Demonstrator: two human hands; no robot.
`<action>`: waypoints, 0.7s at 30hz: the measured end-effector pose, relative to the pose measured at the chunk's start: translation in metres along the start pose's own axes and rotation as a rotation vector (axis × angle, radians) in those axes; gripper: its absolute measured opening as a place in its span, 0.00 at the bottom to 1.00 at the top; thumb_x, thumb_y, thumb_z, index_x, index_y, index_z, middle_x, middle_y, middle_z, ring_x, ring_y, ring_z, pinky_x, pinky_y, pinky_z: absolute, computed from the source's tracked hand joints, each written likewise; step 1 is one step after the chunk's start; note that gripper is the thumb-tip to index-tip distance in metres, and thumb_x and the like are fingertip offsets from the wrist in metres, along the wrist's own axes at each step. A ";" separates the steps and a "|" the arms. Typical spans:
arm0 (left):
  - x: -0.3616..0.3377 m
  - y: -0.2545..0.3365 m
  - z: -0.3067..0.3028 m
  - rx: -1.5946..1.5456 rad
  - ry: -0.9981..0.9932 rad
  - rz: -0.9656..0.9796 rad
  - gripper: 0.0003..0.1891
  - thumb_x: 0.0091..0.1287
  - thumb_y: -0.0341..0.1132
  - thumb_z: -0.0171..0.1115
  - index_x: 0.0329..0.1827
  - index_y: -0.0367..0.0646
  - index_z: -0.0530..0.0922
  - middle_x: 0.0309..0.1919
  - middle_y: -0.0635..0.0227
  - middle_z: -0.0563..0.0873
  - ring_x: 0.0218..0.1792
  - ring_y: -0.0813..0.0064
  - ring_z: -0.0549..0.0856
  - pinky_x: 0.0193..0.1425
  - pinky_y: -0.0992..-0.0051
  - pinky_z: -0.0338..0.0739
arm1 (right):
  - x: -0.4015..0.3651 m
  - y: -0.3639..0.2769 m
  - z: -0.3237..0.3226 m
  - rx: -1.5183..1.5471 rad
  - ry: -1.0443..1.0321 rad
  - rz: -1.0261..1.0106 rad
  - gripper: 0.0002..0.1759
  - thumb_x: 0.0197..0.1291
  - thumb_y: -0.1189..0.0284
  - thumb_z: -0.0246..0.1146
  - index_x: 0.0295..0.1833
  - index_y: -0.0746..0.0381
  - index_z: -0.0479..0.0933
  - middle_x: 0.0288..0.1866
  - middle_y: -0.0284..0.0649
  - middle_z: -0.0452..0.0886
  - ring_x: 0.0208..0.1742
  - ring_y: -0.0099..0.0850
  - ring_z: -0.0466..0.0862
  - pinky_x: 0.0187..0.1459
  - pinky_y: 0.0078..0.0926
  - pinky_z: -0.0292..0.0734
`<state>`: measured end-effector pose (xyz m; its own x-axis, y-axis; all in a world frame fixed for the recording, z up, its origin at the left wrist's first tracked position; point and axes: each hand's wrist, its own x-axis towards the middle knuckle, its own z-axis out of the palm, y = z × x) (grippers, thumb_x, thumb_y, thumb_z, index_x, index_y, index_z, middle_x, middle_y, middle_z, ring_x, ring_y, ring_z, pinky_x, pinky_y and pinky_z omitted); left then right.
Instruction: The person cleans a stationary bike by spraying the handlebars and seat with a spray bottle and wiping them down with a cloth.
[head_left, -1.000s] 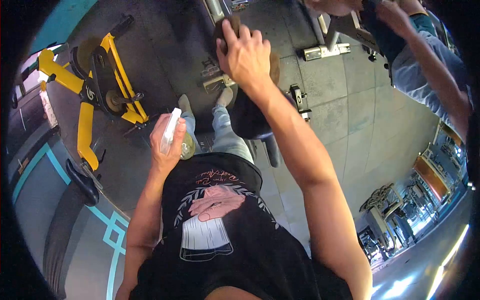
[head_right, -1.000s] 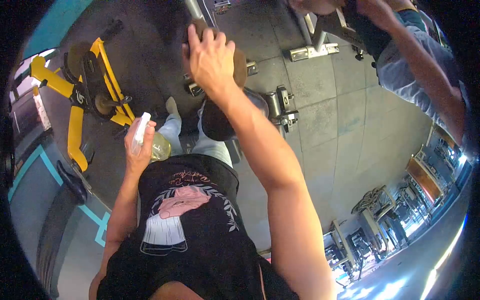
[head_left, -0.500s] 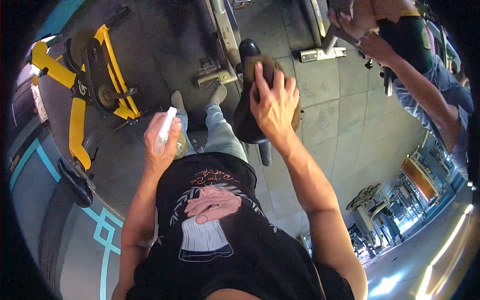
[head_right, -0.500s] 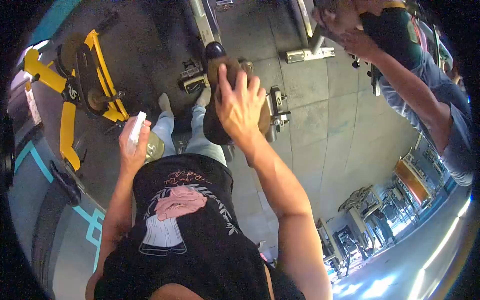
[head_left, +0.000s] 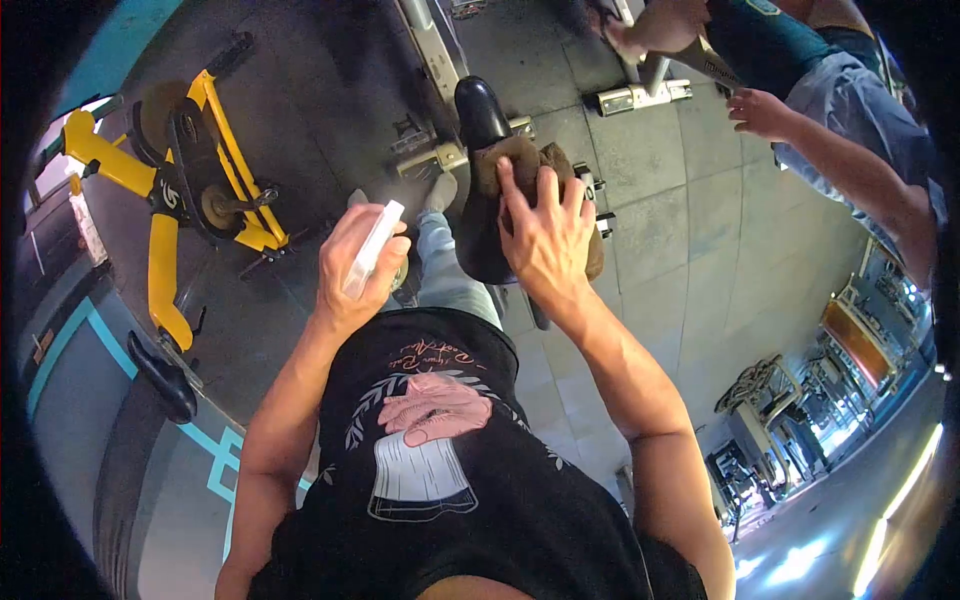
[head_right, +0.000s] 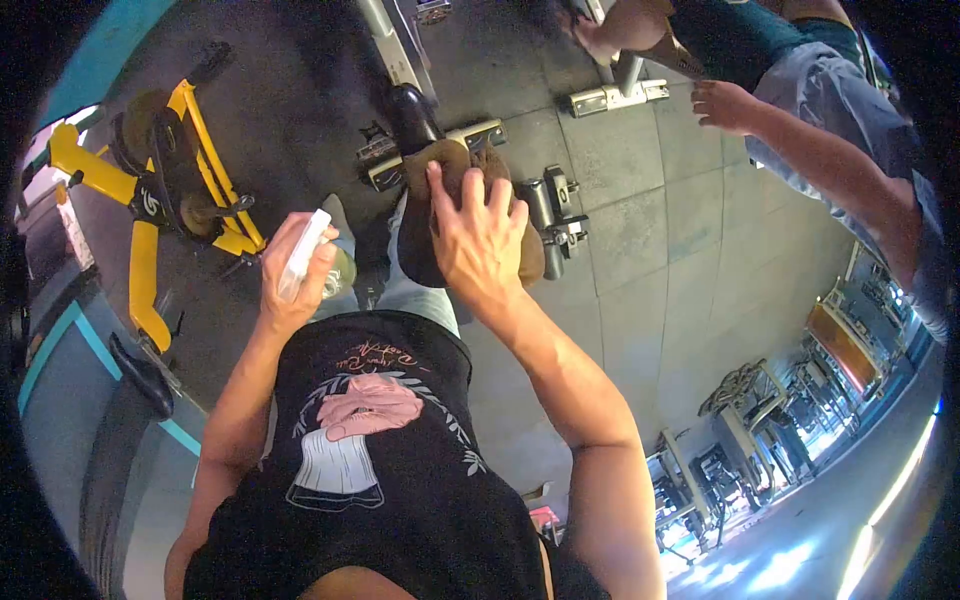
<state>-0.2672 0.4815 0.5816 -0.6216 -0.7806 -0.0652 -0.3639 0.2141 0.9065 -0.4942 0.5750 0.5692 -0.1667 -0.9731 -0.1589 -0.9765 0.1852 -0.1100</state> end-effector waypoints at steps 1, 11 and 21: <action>-0.001 -0.003 0.001 -0.010 0.011 0.001 0.14 0.73 0.40 0.62 0.43 0.34 0.82 0.40 0.56 0.84 0.41 0.61 0.84 0.48 0.66 0.78 | 0.004 -0.002 0.001 -0.001 0.005 -0.004 0.35 0.59 0.61 0.66 0.75 0.48 0.71 0.56 0.46 0.72 0.56 0.47 0.72 0.48 0.48 0.71; -0.004 0.002 0.002 0.018 -0.010 -0.008 0.13 0.74 0.39 0.62 0.43 0.34 0.82 0.41 0.57 0.84 0.41 0.62 0.84 0.49 0.67 0.77 | 0.128 -0.037 0.019 0.116 0.102 0.029 0.28 0.60 0.62 0.67 0.67 0.51 0.77 0.60 0.50 0.73 0.61 0.53 0.73 0.50 0.52 0.74; -0.015 -0.008 -0.013 -0.005 0.025 -0.059 0.11 0.70 0.35 0.66 0.41 0.33 0.83 0.38 0.55 0.86 0.41 0.56 0.86 0.48 0.64 0.80 | -0.033 -0.024 0.030 0.044 0.195 0.063 0.26 0.62 0.61 0.68 0.67 0.41 0.80 0.76 0.49 0.66 0.71 0.57 0.65 0.60 0.54 0.66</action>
<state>-0.2458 0.4842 0.5804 -0.5818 -0.8061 -0.1083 -0.3958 0.1643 0.9035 -0.4614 0.6072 0.5480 -0.2548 -0.9667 0.0252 -0.9571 0.2484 -0.1490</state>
